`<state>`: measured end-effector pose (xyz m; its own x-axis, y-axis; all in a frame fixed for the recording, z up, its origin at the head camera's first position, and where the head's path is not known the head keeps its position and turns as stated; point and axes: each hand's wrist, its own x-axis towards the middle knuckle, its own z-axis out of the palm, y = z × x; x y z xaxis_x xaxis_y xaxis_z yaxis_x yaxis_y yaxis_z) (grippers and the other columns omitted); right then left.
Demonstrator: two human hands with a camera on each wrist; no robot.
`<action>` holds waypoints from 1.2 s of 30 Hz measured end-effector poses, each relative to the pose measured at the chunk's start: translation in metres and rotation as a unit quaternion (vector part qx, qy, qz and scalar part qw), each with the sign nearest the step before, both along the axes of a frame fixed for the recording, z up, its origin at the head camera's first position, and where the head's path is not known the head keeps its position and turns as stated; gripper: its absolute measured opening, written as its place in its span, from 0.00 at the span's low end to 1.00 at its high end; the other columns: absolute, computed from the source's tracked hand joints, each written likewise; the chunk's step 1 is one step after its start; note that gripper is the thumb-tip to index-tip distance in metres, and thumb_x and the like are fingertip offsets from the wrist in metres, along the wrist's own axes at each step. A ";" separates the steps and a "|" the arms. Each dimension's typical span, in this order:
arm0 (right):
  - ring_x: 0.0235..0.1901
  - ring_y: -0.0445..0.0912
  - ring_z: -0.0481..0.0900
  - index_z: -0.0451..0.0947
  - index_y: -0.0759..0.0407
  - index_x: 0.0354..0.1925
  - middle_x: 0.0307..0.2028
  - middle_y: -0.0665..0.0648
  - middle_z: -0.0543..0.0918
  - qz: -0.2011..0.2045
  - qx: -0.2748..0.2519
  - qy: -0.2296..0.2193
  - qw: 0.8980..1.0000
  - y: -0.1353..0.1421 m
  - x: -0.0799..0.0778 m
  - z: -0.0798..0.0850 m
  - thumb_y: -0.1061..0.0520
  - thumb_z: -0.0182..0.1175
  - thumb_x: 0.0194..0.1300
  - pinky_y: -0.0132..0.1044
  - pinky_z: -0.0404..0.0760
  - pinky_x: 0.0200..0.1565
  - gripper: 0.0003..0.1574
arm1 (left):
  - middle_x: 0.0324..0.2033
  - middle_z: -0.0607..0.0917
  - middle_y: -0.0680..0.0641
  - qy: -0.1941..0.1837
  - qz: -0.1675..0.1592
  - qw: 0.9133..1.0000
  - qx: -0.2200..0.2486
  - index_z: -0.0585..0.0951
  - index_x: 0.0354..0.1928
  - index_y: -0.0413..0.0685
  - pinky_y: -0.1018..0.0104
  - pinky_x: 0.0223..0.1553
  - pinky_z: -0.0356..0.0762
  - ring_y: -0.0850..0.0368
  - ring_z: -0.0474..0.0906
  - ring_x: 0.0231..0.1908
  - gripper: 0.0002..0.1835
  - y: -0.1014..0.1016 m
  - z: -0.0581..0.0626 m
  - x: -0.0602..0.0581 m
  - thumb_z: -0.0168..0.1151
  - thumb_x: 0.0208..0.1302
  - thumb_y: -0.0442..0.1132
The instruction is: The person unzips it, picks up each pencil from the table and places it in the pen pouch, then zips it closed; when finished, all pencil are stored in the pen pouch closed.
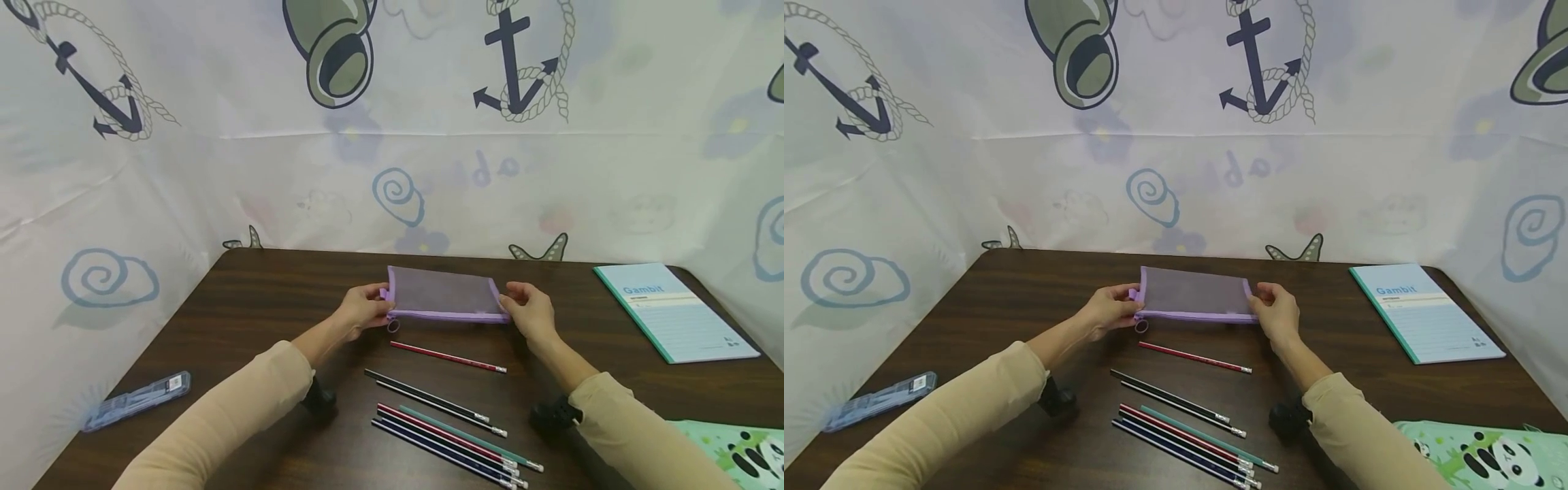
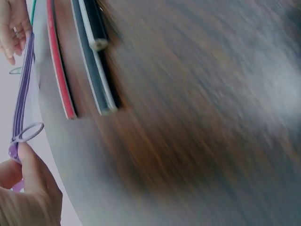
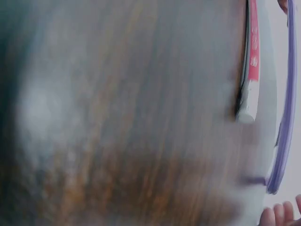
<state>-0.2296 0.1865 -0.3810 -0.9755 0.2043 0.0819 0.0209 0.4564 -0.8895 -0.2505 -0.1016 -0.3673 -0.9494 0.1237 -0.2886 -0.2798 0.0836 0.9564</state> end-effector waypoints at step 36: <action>0.26 0.38 0.78 0.73 0.71 0.35 0.28 0.54 0.80 0.085 -0.219 -0.002 0.972 -0.114 0.052 -0.001 0.69 0.65 0.54 0.26 0.76 0.28 0.12 | 0.41 0.76 0.44 -0.014 0.070 0.993 0.091 0.69 0.62 0.38 0.70 0.35 0.84 0.57 0.78 0.36 0.25 0.053 0.013 0.022 0.57 0.62 0.24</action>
